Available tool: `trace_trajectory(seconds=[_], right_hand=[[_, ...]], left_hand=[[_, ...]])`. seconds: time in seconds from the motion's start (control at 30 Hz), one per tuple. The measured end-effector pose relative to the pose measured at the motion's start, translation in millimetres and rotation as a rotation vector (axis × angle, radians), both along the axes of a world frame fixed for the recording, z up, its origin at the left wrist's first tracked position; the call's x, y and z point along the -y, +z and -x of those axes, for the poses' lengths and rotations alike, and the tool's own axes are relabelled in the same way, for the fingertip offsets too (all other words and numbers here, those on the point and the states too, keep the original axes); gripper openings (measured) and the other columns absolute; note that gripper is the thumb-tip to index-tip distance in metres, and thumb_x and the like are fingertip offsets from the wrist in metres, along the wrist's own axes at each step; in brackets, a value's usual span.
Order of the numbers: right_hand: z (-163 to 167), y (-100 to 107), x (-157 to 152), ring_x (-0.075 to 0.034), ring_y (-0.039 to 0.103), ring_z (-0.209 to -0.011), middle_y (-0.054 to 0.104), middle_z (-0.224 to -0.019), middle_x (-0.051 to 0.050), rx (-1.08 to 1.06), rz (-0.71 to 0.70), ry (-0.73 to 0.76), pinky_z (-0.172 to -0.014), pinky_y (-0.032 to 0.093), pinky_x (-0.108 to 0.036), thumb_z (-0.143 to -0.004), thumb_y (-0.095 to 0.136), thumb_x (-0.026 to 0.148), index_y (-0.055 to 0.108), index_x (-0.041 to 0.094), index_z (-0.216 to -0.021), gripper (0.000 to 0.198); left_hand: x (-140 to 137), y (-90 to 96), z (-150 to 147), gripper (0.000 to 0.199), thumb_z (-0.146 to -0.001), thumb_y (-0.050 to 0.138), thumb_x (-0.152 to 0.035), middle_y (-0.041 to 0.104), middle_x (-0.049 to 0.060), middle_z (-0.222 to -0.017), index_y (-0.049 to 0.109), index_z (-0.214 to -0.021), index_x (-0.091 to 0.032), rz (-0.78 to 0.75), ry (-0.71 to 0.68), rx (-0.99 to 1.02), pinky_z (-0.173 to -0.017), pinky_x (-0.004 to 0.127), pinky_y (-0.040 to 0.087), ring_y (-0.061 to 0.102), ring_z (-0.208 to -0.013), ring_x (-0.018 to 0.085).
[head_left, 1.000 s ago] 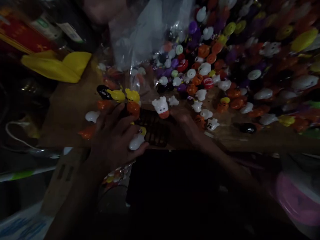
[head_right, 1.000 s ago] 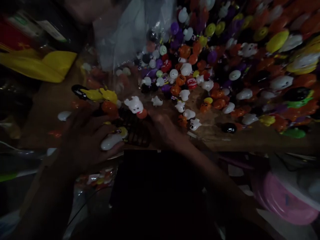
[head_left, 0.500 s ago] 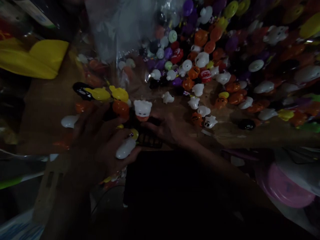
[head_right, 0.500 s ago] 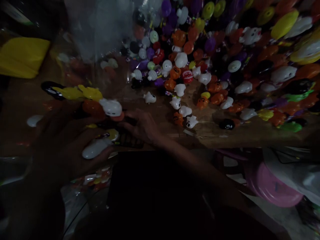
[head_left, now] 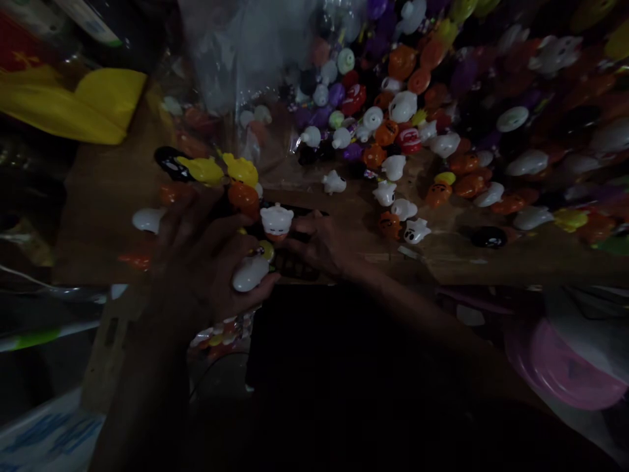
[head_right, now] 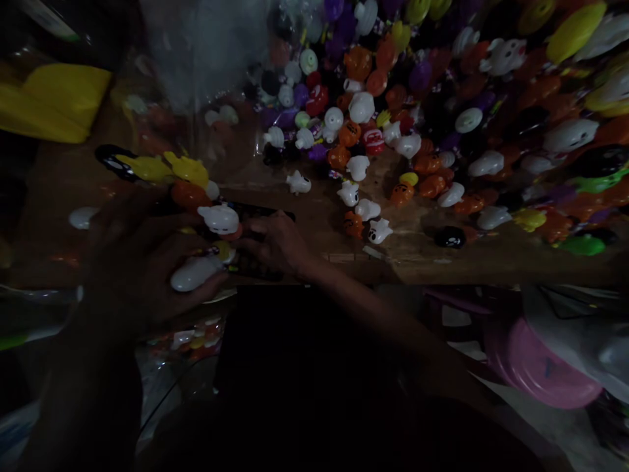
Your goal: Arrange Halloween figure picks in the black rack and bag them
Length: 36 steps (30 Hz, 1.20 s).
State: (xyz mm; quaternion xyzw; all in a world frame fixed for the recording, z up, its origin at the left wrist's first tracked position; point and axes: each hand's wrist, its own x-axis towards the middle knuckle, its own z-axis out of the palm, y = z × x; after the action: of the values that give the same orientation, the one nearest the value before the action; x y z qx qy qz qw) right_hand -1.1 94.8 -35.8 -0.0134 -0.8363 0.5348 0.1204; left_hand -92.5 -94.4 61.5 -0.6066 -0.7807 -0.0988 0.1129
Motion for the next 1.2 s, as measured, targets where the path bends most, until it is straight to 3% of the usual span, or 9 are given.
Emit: trace_trajectory(seconds=[0.17,0.3,0.5,0.7,0.9,1.1,1.2], right_hand=[[2.1,-0.3,0.8,-0.013,0.066,-0.081,0.075,-0.087,0.001,0.009,0.036,-0.024,-0.079,0.048,-0.024,-0.094,0.073,0.030,0.078,0.018,-0.101,0.015],[1.2,1.0,-0.5,-0.014,0.064,-0.079,0.074,-0.085,0.001,0.028,0.050,-0.056,-0.077,0.048,-0.025,-0.093,0.073,0.030,0.077,0.017,-0.094,0.014],[5.2,-5.4,6.9,-0.015,0.067,-0.083,0.075,-0.091,0.000,0.011,0.297,-0.177,-0.075,0.053,-0.025,-0.097,0.066,0.040,0.078,0.020,-0.105,0.024],[3.2,-5.4,7.8,-0.015,0.068,-0.084,0.074,-0.087,0.000,0.020,0.156,-0.109,-0.081,0.053,-0.026,-0.092,0.076,0.034,0.077,0.017,-0.099,0.019],[0.9,4.0,2.4,-0.016,0.071,-0.094,0.076,-0.103,-0.003,-0.055,0.360,-0.412,-0.085,0.058,-0.028,-0.097,0.067,0.037,0.075,0.019,-0.110,0.023],[19.5,6.9,-26.6,-0.016,0.070,-0.092,0.077,-0.099,-0.002,-0.233,0.266,-0.356,-0.086,0.058,-0.028,-0.091,0.074,0.033,0.076,0.019,-0.106,0.020],[21.6,8.5,-33.7,-0.016,0.070,-0.092,0.076,-0.099,-0.002,-0.305,0.294,-0.361,-0.087,0.058,-0.027,-0.091,0.074,0.033,0.076,0.019,-0.101,0.018]], left_hand=[[0.5,0.9,-1.0,0.028,-0.088,0.067,-0.047,0.071,0.008,-0.123,0.070,-0.104,-0.024,0.046,0.024,0.027,-0.125,0.066,0.035,0.043,-0.149,0.040],[1.4,2.1,2.0,0.029,-0.090,0.065,-0.047,0.070,0.011,-0.121,0.069,-0.102,-0.020,0.021,-0.036,-0.033,-0.120,0.068,0.040,0.047,-0.145,0.043],[1.4,1.0,2.7,0.027,-0.090,0.064,-0.045,0.070,0.010,-0.122,0.067,-0.099,-0.019,0.019,-0.052,-0.045,-0.117,0.071,0.042,0.048,-0.143,0.045],[0.7,2.2,5.1,0.025,-0.087,0.067,-0.042,0.070,0.014,-0.121,0.067,-0.099,-0.020,0.012,-0.065,0.003,-0.119,0.070,0.039,0.045,-0.146,0.046],[-0.2,3.4,6.5,0.030,-0.084,0.075,-0.040,0.072,0.017,-0.118,0.063,-0.098,-0.016,-0.013,-0.125,-0.079,-0.108,0.074,0.047,0.053,-0.136,0.052],[-0.3,-3.2,4.4,0.028,-0.088,0.070,-0.043,0.073,0.015,-0.117,0.062,-0.096,-0.017,-0.074,-0.081,-0.057,-0.111,0.071,0.045,0.055,-0.136,0.050],[0.3,-3.9,3.4,0.028,-0.085,0.073,-0.040,0.074,0.016,-0.115,0.064,-0.099,-0.017,-0.085,-0.086,-0.071,-0.111,0.069,0.045,0.057,-0.135,0.049]])
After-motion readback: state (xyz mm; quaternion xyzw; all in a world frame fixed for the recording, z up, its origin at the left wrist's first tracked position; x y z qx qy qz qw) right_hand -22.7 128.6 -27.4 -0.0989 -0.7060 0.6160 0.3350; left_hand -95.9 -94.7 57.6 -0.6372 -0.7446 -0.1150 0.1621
